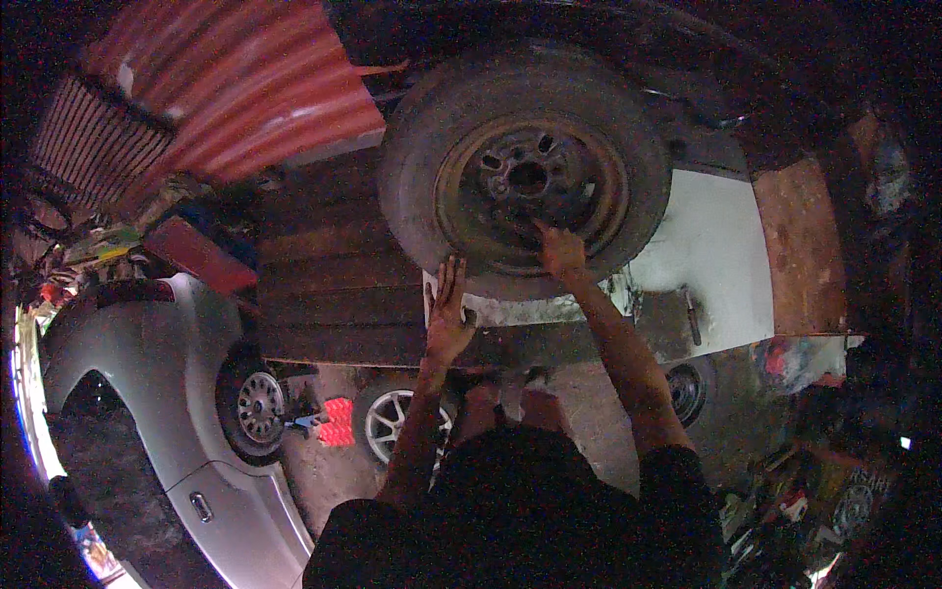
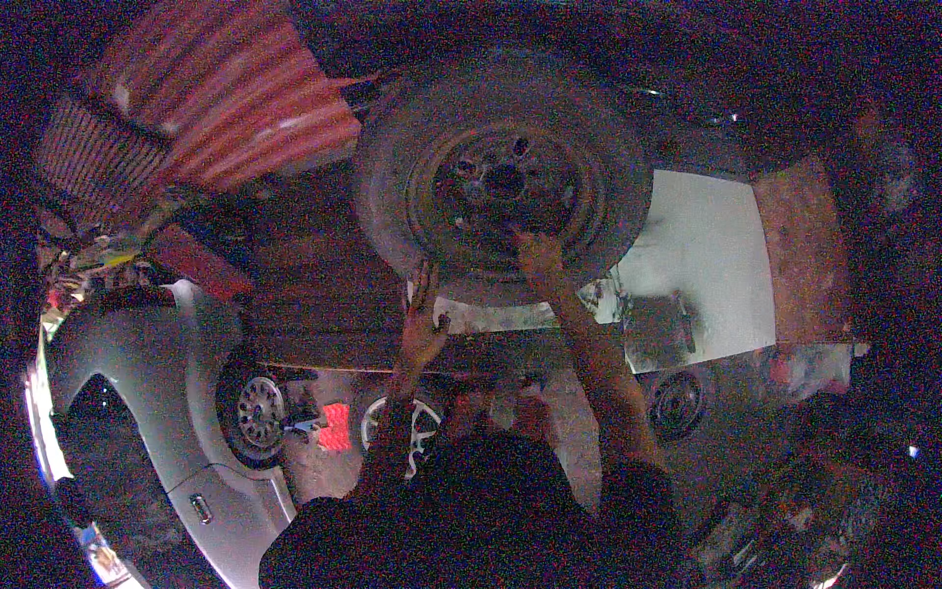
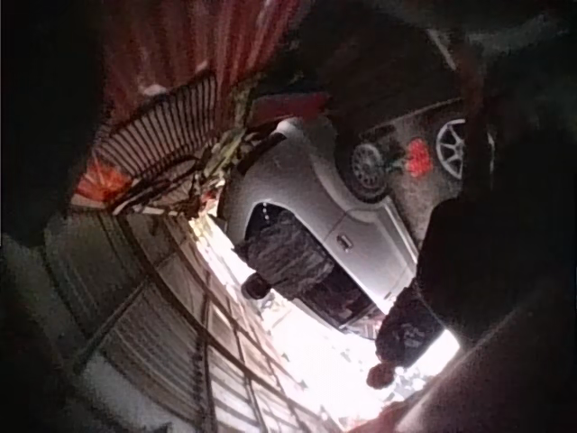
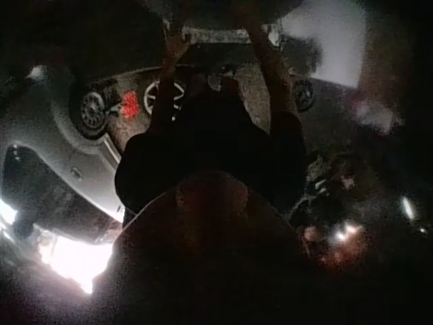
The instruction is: The person uses a wire brush to scrub the inner rim and bead area of a car tire resting on a wooden platform. They repeatedly rotate the tire by hand and continue scrubbing different sections of the rim throughout the clip.
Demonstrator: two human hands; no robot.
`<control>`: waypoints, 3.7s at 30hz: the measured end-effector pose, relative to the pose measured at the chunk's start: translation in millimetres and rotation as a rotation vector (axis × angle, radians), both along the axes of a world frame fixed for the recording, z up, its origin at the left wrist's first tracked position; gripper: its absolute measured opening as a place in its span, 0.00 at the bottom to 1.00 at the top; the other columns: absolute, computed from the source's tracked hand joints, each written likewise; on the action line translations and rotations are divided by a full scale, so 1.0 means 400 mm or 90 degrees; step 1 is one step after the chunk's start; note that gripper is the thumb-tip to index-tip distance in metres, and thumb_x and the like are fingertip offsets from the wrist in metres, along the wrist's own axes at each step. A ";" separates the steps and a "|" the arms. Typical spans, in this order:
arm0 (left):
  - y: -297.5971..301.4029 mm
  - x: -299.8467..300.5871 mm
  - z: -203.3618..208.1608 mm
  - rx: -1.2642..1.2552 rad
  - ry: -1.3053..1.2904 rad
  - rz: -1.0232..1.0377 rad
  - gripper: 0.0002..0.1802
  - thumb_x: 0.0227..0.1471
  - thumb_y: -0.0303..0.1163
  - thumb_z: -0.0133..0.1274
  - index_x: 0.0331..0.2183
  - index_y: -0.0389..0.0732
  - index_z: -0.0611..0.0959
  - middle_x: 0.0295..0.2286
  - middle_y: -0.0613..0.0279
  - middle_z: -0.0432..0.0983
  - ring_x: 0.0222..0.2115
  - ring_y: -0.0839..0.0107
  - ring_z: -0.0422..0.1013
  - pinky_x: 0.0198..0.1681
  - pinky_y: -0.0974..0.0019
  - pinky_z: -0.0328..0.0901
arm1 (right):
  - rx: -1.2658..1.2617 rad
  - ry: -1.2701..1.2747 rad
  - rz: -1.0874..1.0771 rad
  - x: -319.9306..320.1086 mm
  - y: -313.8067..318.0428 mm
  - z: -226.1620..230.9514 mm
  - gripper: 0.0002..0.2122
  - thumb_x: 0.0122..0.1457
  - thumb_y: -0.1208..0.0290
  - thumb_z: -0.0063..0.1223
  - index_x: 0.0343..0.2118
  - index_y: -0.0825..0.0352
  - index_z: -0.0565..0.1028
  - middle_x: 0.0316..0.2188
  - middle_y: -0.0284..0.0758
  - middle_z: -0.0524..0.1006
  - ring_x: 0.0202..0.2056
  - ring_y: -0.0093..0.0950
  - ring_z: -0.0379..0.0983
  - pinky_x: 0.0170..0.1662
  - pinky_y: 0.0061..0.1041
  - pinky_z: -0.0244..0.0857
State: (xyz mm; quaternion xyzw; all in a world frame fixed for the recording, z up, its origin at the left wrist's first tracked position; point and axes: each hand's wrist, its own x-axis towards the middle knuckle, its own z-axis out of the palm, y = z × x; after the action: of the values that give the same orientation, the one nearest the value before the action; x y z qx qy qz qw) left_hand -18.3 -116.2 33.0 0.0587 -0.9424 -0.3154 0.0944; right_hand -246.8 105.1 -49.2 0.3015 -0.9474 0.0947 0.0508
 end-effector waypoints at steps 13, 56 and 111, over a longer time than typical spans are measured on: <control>0.022 0.030 -0.023 0.037 0.007 -0.051 0.56 0.45 0.20 0.57 0.72 0.49 0.50 0.72 0.54 0.39 0.73 0.51 0.37 0.71 0.34 0.35 | -0.115 -0.066 -0.303 0.212 0.200 0.380 0.19 0.55 0.70 0.57 0.51 0.63 0.76 0.42 0.50 0.80 0.38 0.51 0.79 0.38 0.50 0.73; -0.031 -0.006 -0.025 0.071 -0.012 -0.044 0.58 0.45 0.17 0.53 0.72 0.44 0.44 0.72 0.53 0.37 0.73 0.55 0.35 0.72 0.41 0.31 | 0.038 0.007 -0.084 0.052 0.254 0.053 0.19 0.52 0.64 0.62 0.47 0.63 0.77 0.38 0.46 0.81 0.40 0.49 0.78 0.43 0.48 0.73; 0.635 0.245 -0.043 0.175 -0.022 0.464 0.56 0.43 0.20 0.52 0.72 0.48 0.50 0.73 0.58 0.41 0.73 0.54 0.38 0.70 0.32 0.33 | -0.301 -0.287 0.317 0.111 0.074 0.088 0.22 0.73 0.59 0.38 0.65 0.65 0.63 0.51 0.57 0.75 0.54 0.54 0.71 0.56 0.47 0.64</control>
State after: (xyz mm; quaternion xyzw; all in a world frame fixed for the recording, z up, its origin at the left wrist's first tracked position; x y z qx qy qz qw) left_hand 79.6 137.7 15.8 0.4074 -0.8099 -0.3837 0.1754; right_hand -202.5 134.7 -14.0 0.4732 -0.7851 0.3828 -0.1148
